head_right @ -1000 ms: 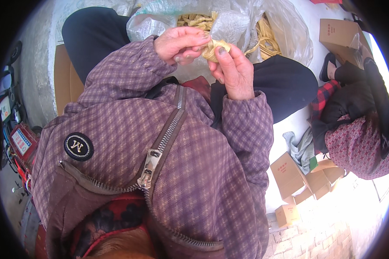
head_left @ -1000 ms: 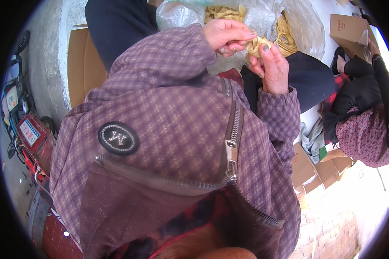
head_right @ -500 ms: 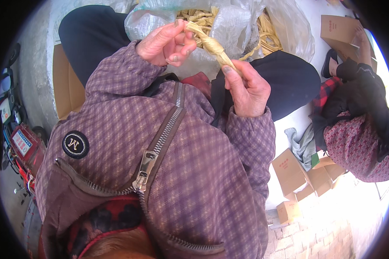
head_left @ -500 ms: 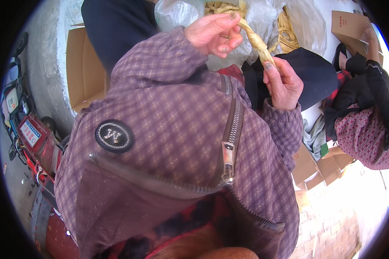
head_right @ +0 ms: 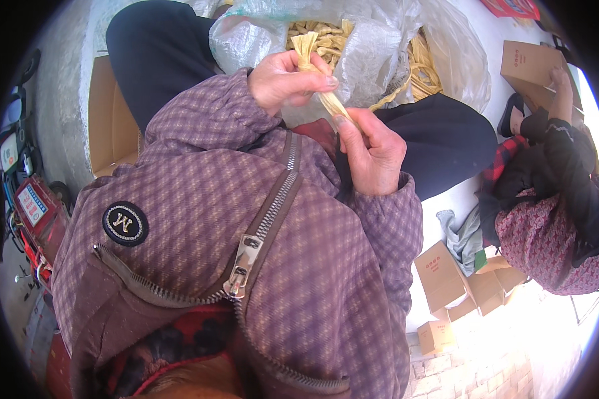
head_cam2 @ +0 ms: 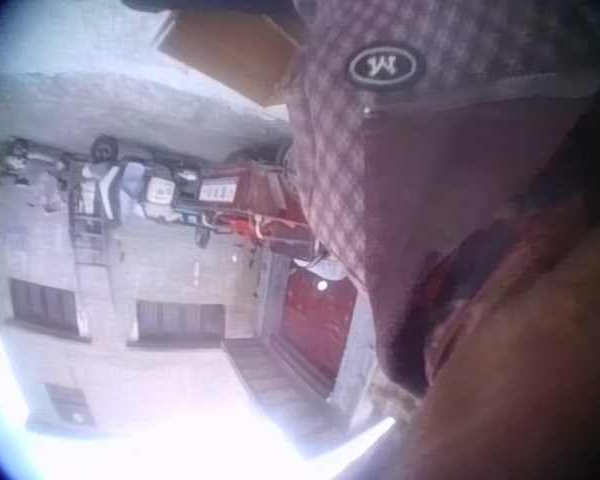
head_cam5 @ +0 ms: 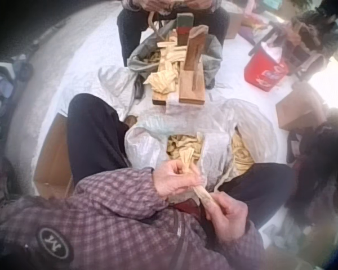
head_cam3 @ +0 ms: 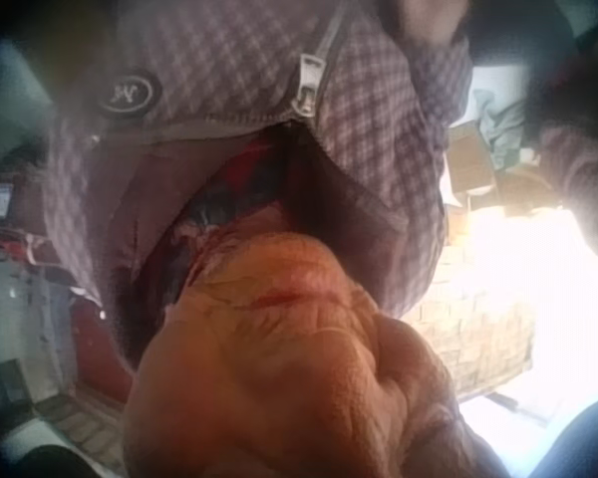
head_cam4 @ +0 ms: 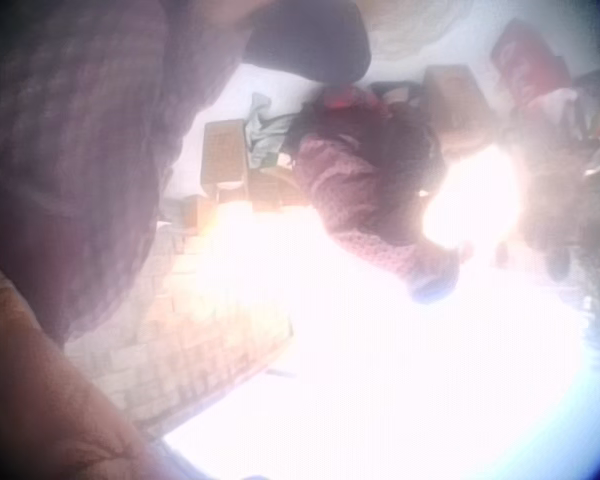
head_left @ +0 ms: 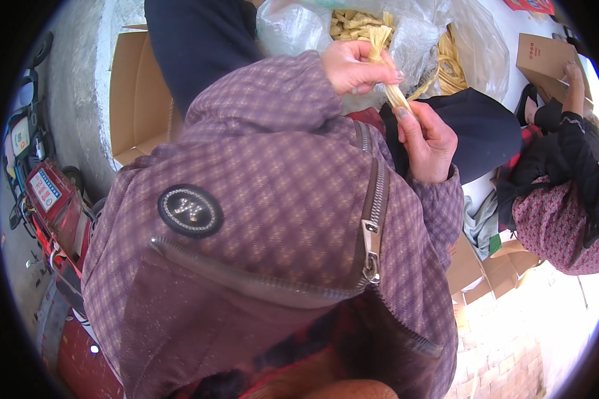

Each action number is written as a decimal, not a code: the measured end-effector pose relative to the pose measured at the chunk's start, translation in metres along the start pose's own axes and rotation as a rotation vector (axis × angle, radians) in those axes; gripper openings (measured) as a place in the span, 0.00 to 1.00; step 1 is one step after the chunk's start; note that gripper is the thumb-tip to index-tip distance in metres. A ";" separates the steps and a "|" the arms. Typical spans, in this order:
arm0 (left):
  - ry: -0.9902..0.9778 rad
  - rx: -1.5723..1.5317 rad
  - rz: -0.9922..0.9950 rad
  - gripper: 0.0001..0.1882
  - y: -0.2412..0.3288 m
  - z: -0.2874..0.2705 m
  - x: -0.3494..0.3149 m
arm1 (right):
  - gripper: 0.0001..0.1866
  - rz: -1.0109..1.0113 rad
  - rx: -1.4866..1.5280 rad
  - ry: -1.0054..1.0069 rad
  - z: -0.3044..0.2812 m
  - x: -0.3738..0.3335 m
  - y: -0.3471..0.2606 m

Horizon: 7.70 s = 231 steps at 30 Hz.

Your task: The person sits on the floor and repeatedly picks up flat, light-colored strips from a plastic bag, folds and twists them into small bundles, and places them into a clear plastic bag. The process is repetitive and focused on manual assembly of the craft items.

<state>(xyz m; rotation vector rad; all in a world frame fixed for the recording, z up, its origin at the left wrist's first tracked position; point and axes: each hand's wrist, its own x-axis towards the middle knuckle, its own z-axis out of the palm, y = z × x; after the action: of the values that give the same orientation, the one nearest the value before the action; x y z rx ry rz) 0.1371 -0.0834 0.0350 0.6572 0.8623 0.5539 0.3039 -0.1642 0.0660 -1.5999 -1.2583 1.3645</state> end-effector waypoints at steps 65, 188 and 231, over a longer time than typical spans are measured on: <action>-0.114 -0.347 -0.195 0.15 -0.002 0.015 0.010 | 0.14 -0.291 0.397 0.544 0.049 0.000 -0.006; 0.037 0.068 0.215 0.06 0.056 -0.025 -0.005 | 0.09 -0.155 -0.052 -0.051 -0.006 0.047 -0.031; -0.301 0.215 -0.158 0.08 -0.022 0.003 0.020 | 0.08 -0.160 0.070 0.266 0.034 0.002 -0.003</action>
<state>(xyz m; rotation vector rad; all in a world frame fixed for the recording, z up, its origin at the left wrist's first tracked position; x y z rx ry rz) 0.1539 -0.0858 0.0101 0.8355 0.6870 0.2130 0.2703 -0.1648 0.0609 -1.5390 -1.1378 1.0476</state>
